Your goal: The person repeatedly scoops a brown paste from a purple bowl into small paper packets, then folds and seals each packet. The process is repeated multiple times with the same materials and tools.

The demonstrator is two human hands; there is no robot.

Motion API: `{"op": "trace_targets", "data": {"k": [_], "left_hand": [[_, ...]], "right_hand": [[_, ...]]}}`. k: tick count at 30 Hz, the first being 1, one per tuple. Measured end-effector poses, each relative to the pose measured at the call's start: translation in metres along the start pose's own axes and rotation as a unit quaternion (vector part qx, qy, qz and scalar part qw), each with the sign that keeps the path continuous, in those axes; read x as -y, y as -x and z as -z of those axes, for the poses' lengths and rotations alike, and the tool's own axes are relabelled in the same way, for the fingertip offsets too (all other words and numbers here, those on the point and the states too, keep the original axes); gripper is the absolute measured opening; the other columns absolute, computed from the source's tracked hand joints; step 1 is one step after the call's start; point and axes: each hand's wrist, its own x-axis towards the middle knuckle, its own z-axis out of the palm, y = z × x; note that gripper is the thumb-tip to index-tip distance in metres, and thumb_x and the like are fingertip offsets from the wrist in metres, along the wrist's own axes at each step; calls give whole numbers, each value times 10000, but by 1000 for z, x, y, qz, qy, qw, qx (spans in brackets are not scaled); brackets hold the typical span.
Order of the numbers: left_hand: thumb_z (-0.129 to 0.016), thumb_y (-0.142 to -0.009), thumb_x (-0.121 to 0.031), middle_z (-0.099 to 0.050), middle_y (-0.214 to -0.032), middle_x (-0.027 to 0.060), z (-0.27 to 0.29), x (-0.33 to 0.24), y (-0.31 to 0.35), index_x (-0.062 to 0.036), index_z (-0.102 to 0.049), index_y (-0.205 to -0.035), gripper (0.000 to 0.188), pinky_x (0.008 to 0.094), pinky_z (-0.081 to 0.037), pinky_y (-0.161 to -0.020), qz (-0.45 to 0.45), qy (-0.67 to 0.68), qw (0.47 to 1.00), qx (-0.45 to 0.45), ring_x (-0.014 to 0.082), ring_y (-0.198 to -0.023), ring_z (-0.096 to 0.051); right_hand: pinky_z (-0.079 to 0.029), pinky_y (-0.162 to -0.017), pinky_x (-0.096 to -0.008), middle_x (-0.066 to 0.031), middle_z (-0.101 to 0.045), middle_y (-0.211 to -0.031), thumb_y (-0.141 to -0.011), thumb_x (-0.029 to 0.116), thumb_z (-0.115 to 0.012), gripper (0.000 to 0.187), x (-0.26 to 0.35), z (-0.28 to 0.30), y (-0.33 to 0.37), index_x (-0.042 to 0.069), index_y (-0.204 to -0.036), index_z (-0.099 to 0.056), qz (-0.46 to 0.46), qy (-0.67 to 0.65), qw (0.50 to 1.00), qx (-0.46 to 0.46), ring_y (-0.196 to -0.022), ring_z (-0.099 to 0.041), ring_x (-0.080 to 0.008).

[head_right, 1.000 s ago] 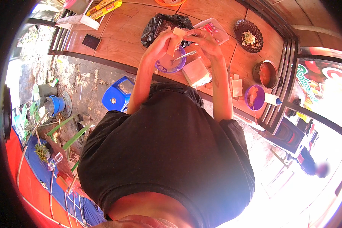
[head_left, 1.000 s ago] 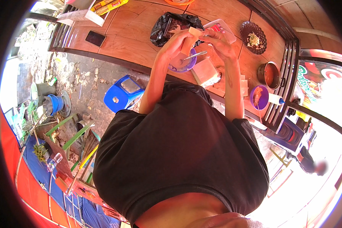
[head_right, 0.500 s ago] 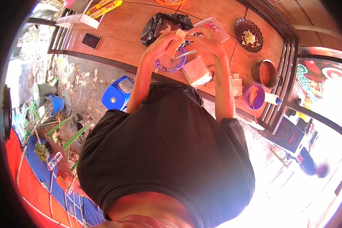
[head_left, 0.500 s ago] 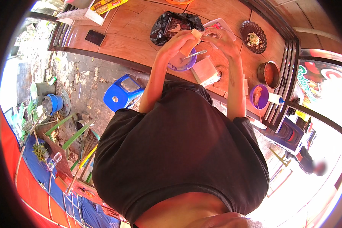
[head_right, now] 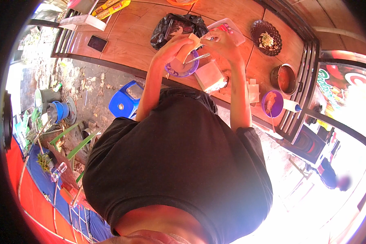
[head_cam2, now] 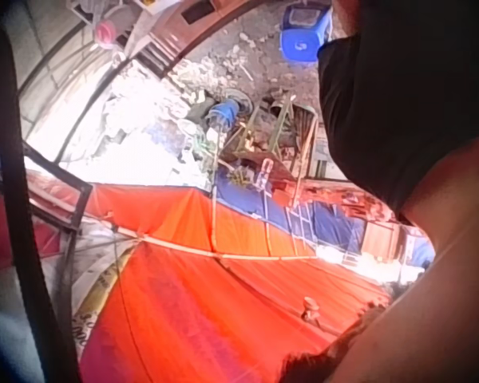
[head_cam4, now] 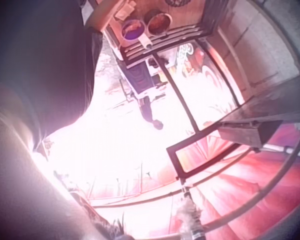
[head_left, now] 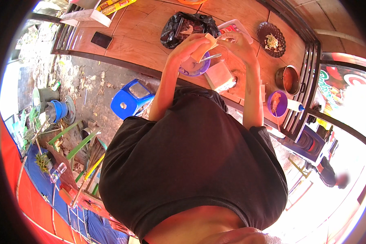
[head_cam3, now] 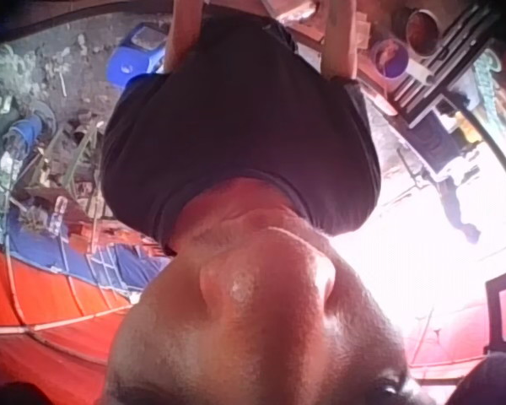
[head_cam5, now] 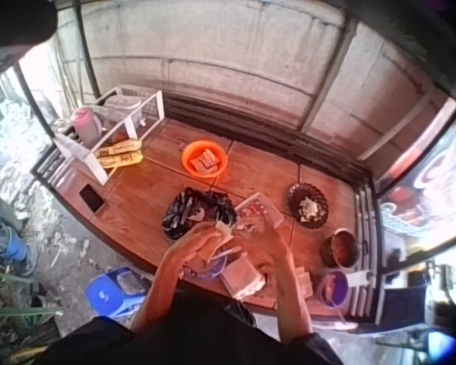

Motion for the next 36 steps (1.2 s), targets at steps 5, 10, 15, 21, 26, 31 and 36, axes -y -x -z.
{"op": "trace_targets", "data": {"k": [5, 10, 15, 21, 26, 31, 36], "left_hand": [[-651, -991, -258, -690, -1089, -10, 4, 7, -8, -35, -688, -1213, 317, 226, -485, -844, -26, -72, 996, 39, 64, -972, -617], [-664, -1000, -261, -678, -1083, -30, 6, 11, -8, -47, -696, -1190, 288, 221, -460, -867, -44, -128, 991, 21, 38, -1006, -578], [-673, -999, -256, -659, -1073, -48, 4, 10, -8, -67, -704, -1173, 259, 230, -451, -853, -51, -179, 983, 5, 41, -994, -554], [-676, -997, -267, -639, -1014, -50, -2, 4, -4, -88, -715, -1145, 236, 239, -431, -845, -42, -189, 981, -16, 48, -967, -536], [-679, -998, -275, -631, -1010, -49, -3, 0, -5, -94, -720, -1169, 253, 244, -424, -857, -44, -217, 975, -27, 57, -965, -525], [-685, -996, -271, -628, -1041, -44, 0, 4, -5, -95, -722, -1187, 262, 250, -426, -875, -43, -212, 976, -41, 66, -991, -526], [-679, -1002, -256, -633, -1068, -34, 4, 9, -8, -92, -726, -1177, 245, 253, -428, -895, -55, -194, 979, -32, 67, -1031, -532]], "right_hand": [[-486, -762, -284, -34, -728, -909, -934, 314, -747, 329, 2, -1, 3, 8, -1049, -781, 7, 17, 1000, -9, -840, -617, -103], [-488, -712, -335, -83, -687, -828, -906, 356, -763, 377, 7, -8, 1, -14, -972, -787, -52, -6, 997, -49, -773, -616, -140], [-496, -664, -341, -100, -679, -782, -881, 330, -782, 351, 7, -8, 4, -15, -941, -794, 11, 17, 999, -43, -723, -629, -155], [-515, -698, -341, -108, -699, -824, -856, 276, -787, 288, 0, -12, 0, 8, -959, -806, 35, 14, 997, -62, -774, -659, -186], [-530, -721, -356, -122, -711, -887, -849, 236, -792, 260, -7, -15, -6, -4, -949, -797, 86, 32, 993, -75, -829, -679, -210], [-530, -740, -357, -133, -734, -874, -849, 202, -800, 232, -6, -18, -7, -14, -933, -791, 66, 32, 993, -88, -873, -682, -217], [-524, -785, -350, -137, -745, -891, -865, 200, -799, 236, -3, -15, -7, -20, -950, -789, 103, 22, 992, -74, -892, -684, -215]]}}
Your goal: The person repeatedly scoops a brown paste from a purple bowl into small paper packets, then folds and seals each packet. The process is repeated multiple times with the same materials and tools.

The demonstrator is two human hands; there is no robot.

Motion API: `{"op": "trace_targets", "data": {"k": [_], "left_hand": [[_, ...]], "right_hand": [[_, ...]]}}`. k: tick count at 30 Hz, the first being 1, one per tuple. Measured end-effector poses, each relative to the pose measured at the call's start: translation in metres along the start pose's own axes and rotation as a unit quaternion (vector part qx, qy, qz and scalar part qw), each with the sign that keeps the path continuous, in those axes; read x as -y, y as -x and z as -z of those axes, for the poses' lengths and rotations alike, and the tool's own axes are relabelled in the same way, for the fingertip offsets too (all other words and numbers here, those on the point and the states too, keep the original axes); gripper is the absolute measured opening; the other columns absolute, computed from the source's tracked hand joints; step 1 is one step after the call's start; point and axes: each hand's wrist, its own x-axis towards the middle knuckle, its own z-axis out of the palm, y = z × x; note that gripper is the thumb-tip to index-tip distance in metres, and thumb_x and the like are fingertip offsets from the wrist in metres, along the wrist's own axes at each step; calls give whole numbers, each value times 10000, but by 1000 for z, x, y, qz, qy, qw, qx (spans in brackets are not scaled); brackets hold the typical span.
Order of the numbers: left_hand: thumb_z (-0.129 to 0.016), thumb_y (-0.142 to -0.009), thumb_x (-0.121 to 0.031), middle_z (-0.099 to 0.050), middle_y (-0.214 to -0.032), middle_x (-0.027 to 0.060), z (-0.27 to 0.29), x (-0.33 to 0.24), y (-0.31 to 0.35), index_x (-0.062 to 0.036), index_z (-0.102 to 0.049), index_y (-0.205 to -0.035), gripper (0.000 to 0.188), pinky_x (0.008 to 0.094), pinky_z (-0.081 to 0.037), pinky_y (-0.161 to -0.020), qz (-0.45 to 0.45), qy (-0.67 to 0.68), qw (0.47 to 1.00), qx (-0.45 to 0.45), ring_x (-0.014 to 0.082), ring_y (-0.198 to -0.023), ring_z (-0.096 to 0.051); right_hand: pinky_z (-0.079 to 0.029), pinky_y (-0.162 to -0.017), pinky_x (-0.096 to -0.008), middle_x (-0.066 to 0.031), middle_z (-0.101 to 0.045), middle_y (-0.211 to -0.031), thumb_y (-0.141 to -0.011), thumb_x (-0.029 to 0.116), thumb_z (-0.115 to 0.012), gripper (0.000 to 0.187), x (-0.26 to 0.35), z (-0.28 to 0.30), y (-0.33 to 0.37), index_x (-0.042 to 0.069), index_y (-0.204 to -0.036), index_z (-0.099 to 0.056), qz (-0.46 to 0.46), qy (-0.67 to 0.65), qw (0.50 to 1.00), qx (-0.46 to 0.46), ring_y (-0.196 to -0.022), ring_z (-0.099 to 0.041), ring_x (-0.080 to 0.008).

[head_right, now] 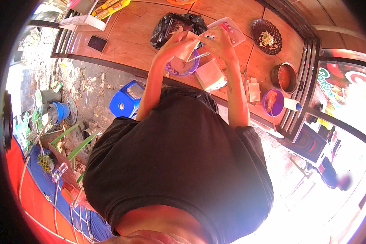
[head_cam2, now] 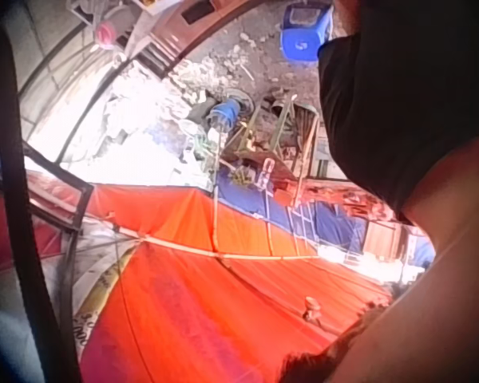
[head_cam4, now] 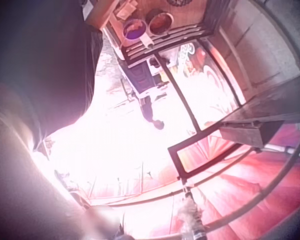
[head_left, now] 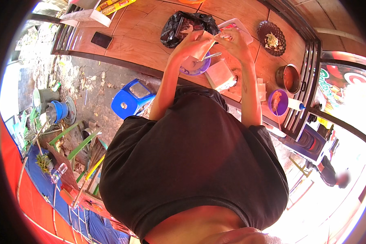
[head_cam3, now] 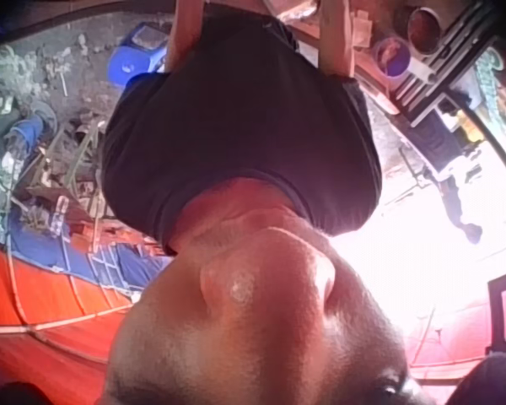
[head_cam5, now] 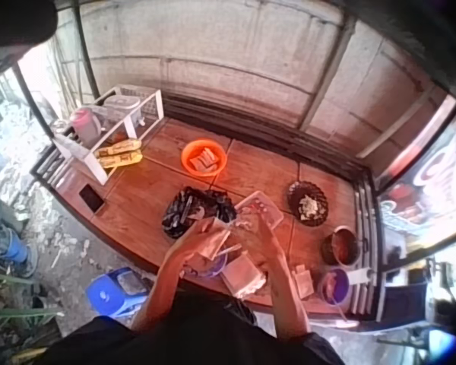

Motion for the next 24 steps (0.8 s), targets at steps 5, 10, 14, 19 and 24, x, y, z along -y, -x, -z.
{"op": "trace_targets", "data": {"k": [5, 10, 14, 19, 24], "left_hand": [[-685, -1000, -251, -650, -1027, -31, 0, -1, -1, -65, -731, -1140, 238, 254, -448, -863, -12, 31, 999, -10, 66, -970, -559], [-686, -996, -240, -662, -1004, -35, 1, -2, 0, -51, -730, -1121, 230, 249, -465, -825, -13, 71, 997, -16, 55, -945, -574], [-672, -999, -220, -667, -1035, -25, 2, -1, 2, -42, -716, -1142, 232, 247, -471, -824, -6, 88, 996, -9, 52, -956, -583], [-668, -990, -212, -676, -1025, -12, -1, 4, 9, -24, -684, -1162, 256, 246, -488, -802, -10, 114, 992, -48, 58, -929, -611], [-700, -974, -255, -679, -1036, 16, -2, 13, 12, -28, -655, -1205, 327, 248, -537, -742, 22, 160, 982, -98, 79, -887, -649]], "right_hand": [[-521, -809, -350, -139, -742, -924, -866, 240, -800, 281, 0, -4, 2, -19, -974, -789, -51, -37, 998, -22, -929, -683, -206], [-524, -828, -340, -132, -729, -983, -870, 258, -798, 301, 2, -9, 6, -13, -1002, -787, -84, -39, 994, -51, -922, -686, -209], [-530, -801, -323, -124, -730, -973, -877, 267, -793, 319, 10, -13, 7, -22, -1009, -783, -98, -63, 992, -43, -874, -686, -184], [-538, -764, -319, -132, -756, -915, -874, 270, -793, 343, 19, -17, 11, -47, -1001, -775, -134, -73, 988, -9, -836, -690, -160], [-546, -772, -318, -144, -768, -908, -862, 275, -796, 364, 21, -38, 15, -68, -981, -768, -156, -114, 981, -8, -857, -702, -160]]}}
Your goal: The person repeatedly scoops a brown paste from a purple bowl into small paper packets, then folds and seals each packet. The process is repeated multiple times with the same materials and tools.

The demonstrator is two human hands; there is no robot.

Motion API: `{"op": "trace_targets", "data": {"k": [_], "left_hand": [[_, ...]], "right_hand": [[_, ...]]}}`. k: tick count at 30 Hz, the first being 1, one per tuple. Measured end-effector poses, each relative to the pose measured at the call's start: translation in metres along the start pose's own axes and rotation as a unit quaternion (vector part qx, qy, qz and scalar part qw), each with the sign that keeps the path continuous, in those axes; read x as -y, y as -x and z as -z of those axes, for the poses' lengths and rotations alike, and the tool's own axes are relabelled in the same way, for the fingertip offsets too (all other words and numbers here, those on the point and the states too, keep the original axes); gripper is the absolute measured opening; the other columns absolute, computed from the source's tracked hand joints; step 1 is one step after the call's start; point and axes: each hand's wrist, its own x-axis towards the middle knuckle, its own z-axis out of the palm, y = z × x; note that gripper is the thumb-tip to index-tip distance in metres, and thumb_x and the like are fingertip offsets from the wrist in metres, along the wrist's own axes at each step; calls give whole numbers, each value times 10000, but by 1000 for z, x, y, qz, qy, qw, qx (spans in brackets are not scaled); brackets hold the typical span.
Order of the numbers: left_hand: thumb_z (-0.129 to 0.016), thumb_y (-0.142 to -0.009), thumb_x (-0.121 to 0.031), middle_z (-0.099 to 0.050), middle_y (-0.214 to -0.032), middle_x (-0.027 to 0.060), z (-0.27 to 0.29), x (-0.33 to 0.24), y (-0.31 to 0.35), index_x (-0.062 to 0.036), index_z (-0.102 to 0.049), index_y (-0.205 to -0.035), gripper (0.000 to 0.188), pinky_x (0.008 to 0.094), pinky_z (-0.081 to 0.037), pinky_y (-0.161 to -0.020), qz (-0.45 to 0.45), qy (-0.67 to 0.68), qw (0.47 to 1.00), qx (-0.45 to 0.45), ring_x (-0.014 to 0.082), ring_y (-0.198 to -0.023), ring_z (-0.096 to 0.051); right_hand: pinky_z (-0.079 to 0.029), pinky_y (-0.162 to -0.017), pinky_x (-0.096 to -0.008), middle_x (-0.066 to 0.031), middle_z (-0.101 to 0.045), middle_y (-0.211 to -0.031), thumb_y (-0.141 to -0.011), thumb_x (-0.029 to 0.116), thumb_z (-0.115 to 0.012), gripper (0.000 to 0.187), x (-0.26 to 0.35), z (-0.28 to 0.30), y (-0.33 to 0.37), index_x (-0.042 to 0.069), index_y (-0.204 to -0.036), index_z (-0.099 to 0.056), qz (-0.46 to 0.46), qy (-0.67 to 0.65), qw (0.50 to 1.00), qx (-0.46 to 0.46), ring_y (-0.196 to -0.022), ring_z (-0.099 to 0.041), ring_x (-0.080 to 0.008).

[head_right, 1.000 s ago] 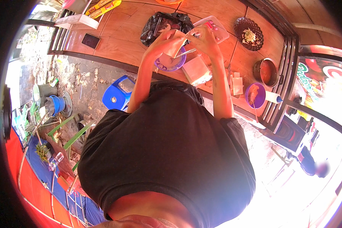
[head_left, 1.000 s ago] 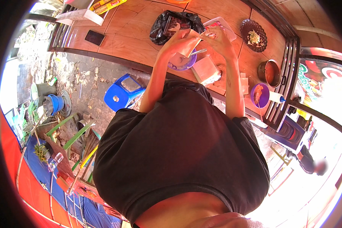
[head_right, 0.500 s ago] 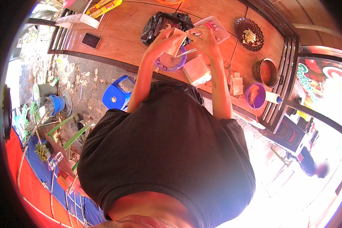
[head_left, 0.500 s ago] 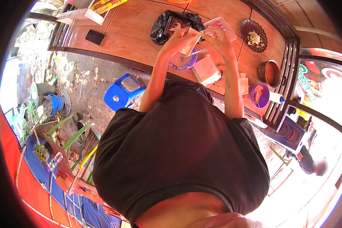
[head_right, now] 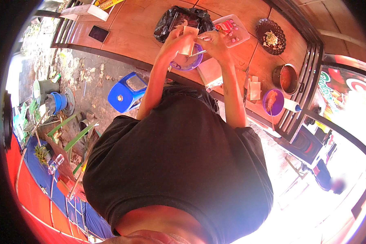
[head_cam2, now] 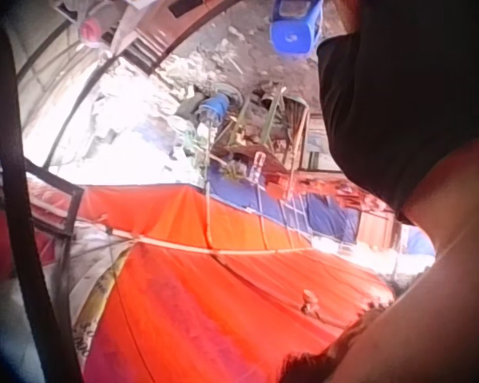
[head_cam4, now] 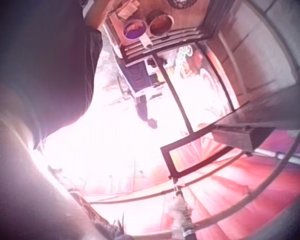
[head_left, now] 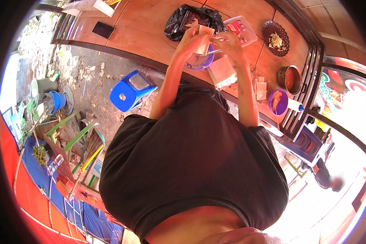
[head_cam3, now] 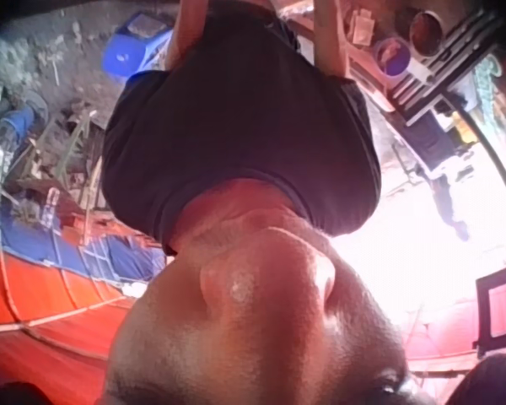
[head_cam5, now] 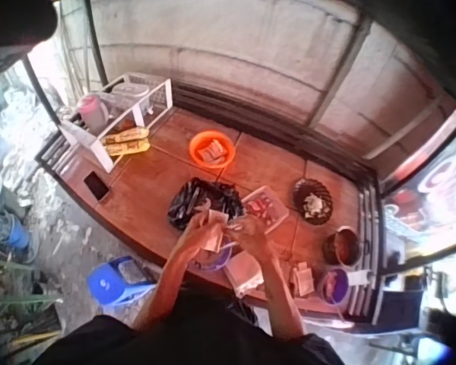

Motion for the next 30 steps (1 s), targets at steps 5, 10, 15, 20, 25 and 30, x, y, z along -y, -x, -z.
{"op": "trace_targets", "data": {"k": [5, 10, 15, 20, 25, 30], "left_hand": [[-687, -982, -242, -685, -1012, 30, -6, 7, 7, -19, -639, -1220, 330, 268, -569, -719, -46, 89, 992, -72, 98, -843, -675], [-637, -1013, -153, -681, -1080, 48, -20, 9, 15, -13, -638, -1229, 257, 293, -586, -760, -82, 220, 961, -145, 136, -931, -685], [-634, -1012, -131, -676, -1065, 37, -36, 15, 23, -53, -633, -1209, 212, 307, -572, -800, -106, 315, 927, -174, 131, -952, -670], [-641, -1004, -124, -670, -1106, 56, -40, 12, 49, -71, -579, -1263, 271, 344, -576, -824, -66, 349, 914, -194, 171, -988, -681], [-661, -974, -63, -659, -1181, 97, -36, 11, 87, -81, -543, -1301, 348, 389, -591, -836, -35, 309, 935, -171, 219, -1042, -690], [-682, -969, -70, -661, -1204, 79, -24, 20, 118, -95, -577, -1298, 347, 412, -572, -894, -56, 279, 935, -213, 228, -1072, -674]], "right_hand": [[-554, -792, -334, -173, -752, -988, -858, 258, -800, 342, -6, -16, 18, -58, -983, -764, 2, -4, 1000, -5, -878, -710, -206], [-549, -835, -354, -170, -712, -1046, -845, 239, -820, 303, -10, -16, 30, -20, -995, -772, 89, 70, 993, -15, -975, -688, -245], [-541, -852, -355, -165, -689, -1081, -847, 224, -818, 266, -11, -8, 48, 0, -983, -777, 114, 62, 990, -52, -1024, -671, -262], [-530, -830, -317, -101, -665, -1016, -886, 198, -781, 225, -8, -2, 54, -4, -985, -770, 75, 11, 997, -29, -1003, -633, -192], [-534, -812, -303, -93, -690, -1043, -911, 189, -753, 206, -12, 0, 50, -2, -986, -771, 139, 25, 990, -19, -981, -655, -171], [-532, -854, -316, -109, -714, -1091, -924, 184, -732, 196, -15, -17, 55, 8, -997, -778, 97, -56, 994, 11, -950, -671, -175]]}}
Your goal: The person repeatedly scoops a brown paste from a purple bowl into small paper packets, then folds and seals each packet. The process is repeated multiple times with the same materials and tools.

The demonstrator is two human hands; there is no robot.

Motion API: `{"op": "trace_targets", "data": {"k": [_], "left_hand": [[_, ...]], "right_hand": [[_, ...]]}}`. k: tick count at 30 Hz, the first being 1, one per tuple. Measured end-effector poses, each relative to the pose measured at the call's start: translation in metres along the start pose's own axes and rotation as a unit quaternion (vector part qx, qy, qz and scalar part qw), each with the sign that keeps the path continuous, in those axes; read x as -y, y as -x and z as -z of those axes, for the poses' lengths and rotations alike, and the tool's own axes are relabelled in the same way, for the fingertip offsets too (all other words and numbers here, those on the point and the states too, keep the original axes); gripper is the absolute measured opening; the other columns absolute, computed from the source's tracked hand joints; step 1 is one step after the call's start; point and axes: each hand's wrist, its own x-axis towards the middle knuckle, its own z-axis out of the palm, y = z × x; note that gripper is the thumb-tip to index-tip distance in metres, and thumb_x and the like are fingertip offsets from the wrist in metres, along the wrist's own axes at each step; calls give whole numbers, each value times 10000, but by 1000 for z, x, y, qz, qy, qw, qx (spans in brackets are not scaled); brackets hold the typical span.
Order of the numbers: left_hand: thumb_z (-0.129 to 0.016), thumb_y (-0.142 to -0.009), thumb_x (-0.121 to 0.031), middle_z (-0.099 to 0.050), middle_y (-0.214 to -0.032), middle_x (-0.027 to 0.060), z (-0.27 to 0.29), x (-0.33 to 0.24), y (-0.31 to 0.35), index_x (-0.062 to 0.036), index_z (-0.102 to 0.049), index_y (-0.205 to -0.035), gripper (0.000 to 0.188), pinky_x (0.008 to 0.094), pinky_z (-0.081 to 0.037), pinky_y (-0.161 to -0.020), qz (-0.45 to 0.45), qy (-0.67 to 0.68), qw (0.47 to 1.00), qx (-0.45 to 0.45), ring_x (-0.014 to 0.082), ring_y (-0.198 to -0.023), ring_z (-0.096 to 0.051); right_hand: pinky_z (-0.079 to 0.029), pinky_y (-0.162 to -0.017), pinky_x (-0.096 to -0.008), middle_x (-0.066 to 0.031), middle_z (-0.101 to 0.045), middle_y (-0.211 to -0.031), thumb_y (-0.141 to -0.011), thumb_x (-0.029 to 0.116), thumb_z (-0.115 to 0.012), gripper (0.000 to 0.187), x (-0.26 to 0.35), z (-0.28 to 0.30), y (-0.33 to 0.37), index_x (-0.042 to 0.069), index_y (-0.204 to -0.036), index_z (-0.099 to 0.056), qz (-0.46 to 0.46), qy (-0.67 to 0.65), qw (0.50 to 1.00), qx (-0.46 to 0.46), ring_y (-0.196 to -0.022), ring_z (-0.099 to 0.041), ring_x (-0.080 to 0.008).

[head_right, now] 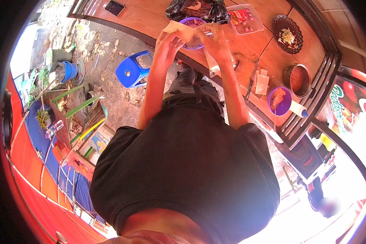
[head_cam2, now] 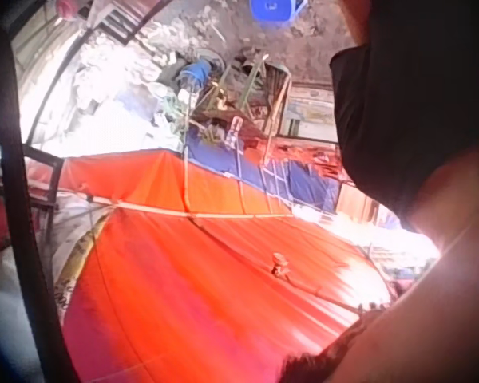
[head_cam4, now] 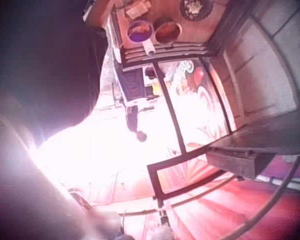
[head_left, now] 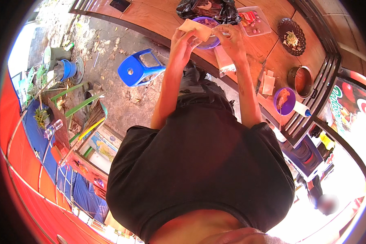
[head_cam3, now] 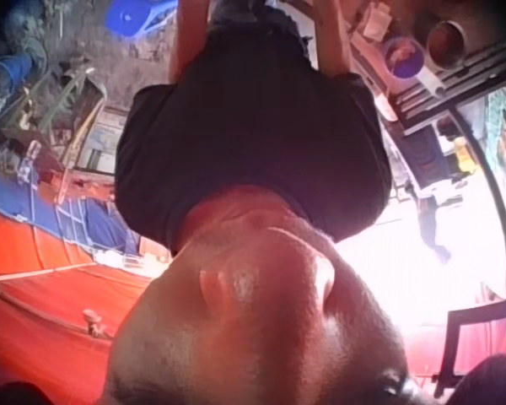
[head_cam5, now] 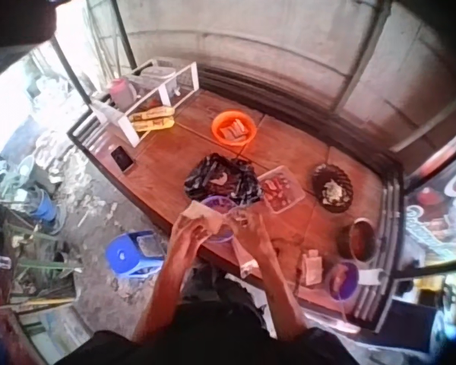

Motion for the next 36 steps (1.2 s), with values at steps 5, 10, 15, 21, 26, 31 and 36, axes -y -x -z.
{"op": "trace_targets", "data": {"k": [5, 10, 15, 21, 26, 31, 36], "left_hand": [[-713, -936, -22, -686, -1168, 88, 24, -12, 6, -97, -589, -1222, 321, 409, -607, -884, -38, 51, 997, -40, 247, -1064, -699], [-721, -926, -16, -697, -1126, 83, 51, -30, 3, -83, -599, -1177, 286, 393, -618, -858, -44, 49, 995, -78, 250, -1006, -717], [-728, -910, -3, -685, -1144, 89, 75, -53, -9, -51, -595, -1174, 300, 395, -615, -886, -22, 48, 998, -41, 262, -1023, -706], [-744, -898, -21, -673, -1162, 106, 88, -76, -37, -26, -588, -1181, 323, 398, -605, -925, 40, 21, 999, -10, 260, -1040, -696], [-749, -896, -28, -668, -1175, 115, 89, -85, -65, -30, -584, -1194, 340, 393, -600, -940, 53, -5, 998, 15, 249, -1049, -696], [-758, -901, -48, -677, -1144, 102, 84, -76, -78, -43, -584, -1206, 351, 381, -598, -924, 76, -71, 994, 27, 221, -1026, -697], [-784, -894, -64, -678, -1128, 84, 75, -55, -76, -55, -573, -1222, 390, 338, -592, -908, 82, -131, 988, 5, 189, -1008, -694]], "right_hand": [[-539, -868, -340, -142, -701, -1160, -925, 217, -743, 249, -16, 0, 0, 16, -1070, -764, 59, 109, 992, -17, -981, -679, -206], [-532, -864, -413, -182, -710, -999, -858, 321, -812, 442, -62, 10, 2, 4, -1141, -693, 121, 392, 897, -165, -947, -680, -303], [-475, -635, -263, -51, -695, -953, -924, 271, -788, 323, -93, 6, -8, 7, -1085, -695, -121, -91, 985, -85, -718, -607, -124], [-470, -623, -265, -23, -705, -843, -1049, 232, -604, 254, -64, -24, 7, 16, -1105, -726, -190, -62, 975, -99, -700, -604, -92], [-494, -624, -319, -82, -695, -820, -1069, 177, -541, 252, -14, -28, 24, -8, -1126, -702, 10, 123, 983, -139, -698, -628, -142], [-480, -634, -311, -79, -667, -798, -1081, 164, -507, 257, 24, -16, 34, -9, -1110, -695, -33, 179, 972, -151, -697, -595, -128], [-481, -650, -305, -82, -676, -798, -1089, 183, -488, 275, 47, -3, 35, -5, -1123, -687, -41, 98, 975, -197, -699, -597, -127]]}}
